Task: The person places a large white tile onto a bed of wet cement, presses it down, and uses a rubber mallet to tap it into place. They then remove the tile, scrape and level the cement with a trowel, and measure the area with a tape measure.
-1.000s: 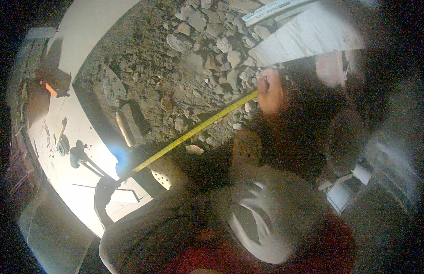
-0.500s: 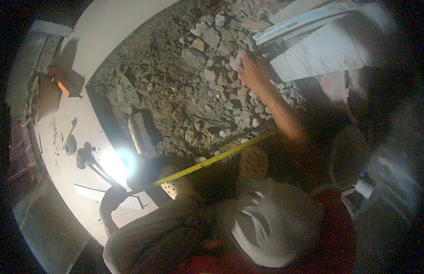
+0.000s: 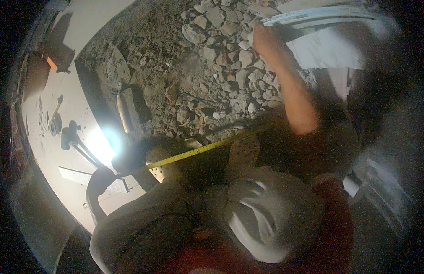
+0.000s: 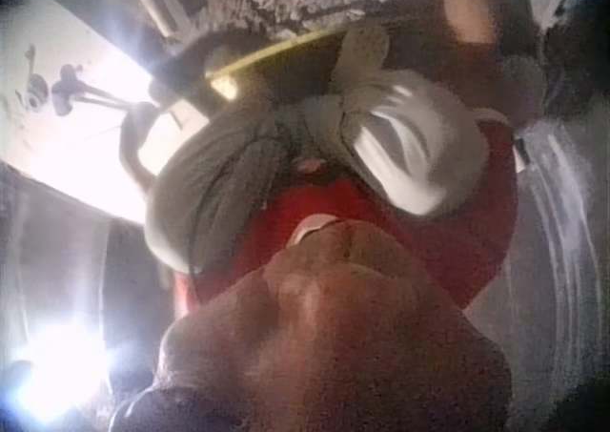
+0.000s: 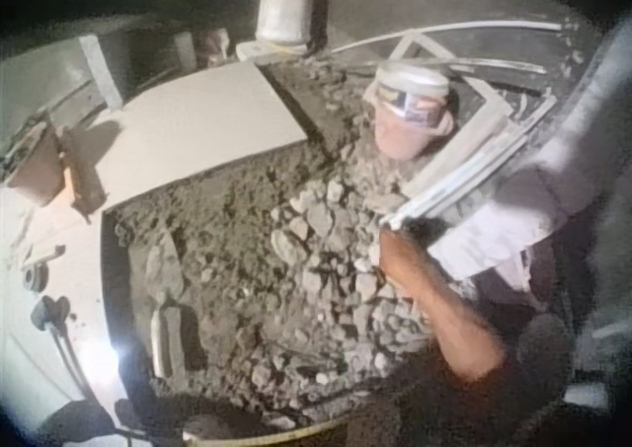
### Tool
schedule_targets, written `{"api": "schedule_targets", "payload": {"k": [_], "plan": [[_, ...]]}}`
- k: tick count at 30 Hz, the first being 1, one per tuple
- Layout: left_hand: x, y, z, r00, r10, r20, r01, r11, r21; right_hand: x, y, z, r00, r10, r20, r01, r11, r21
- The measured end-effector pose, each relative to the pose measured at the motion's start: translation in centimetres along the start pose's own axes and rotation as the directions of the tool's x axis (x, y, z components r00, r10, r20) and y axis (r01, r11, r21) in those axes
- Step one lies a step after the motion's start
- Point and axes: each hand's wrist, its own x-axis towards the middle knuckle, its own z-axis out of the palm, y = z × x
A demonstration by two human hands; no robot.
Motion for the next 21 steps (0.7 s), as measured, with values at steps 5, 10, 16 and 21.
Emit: {"api": "schedule_targets", "payload": {"k": [5, 10, 16, 21], "plan": [[-0.1, -0.2, 0.3, 0.998, -0.051, 0.046, 0.054, 0.997, -0.055, 2.1, 2.0, 2.3, 0.97, -0.148, 0.193, 0.175, 0.976, -0.133], [-0.1, -0.1, 0.2, 1.0, -0.023, 0.016, 0.024, 0.999, -0.027, 2.9, 2.5, 3.5, 0.988, -0.134, 0.074, 0.143, 0.98, -0.14], [-0.1, 0.2, 0.1, 0.994, -0.099, 0.036, 0.099, 0.995, 0.006, 1.6, 0.8, 2.3, 0.992, -0.118, -0.036, 0.115, 0.991, -0.068], [0.1, 0.9, 0.0, 0.992, -0.105, 0.069, 0.105, 0.994, 0.016, -0.2, -1.2, 0.4, 0.954, -0.297, -0.042, 0.289, 0.947, -0.142]]}}
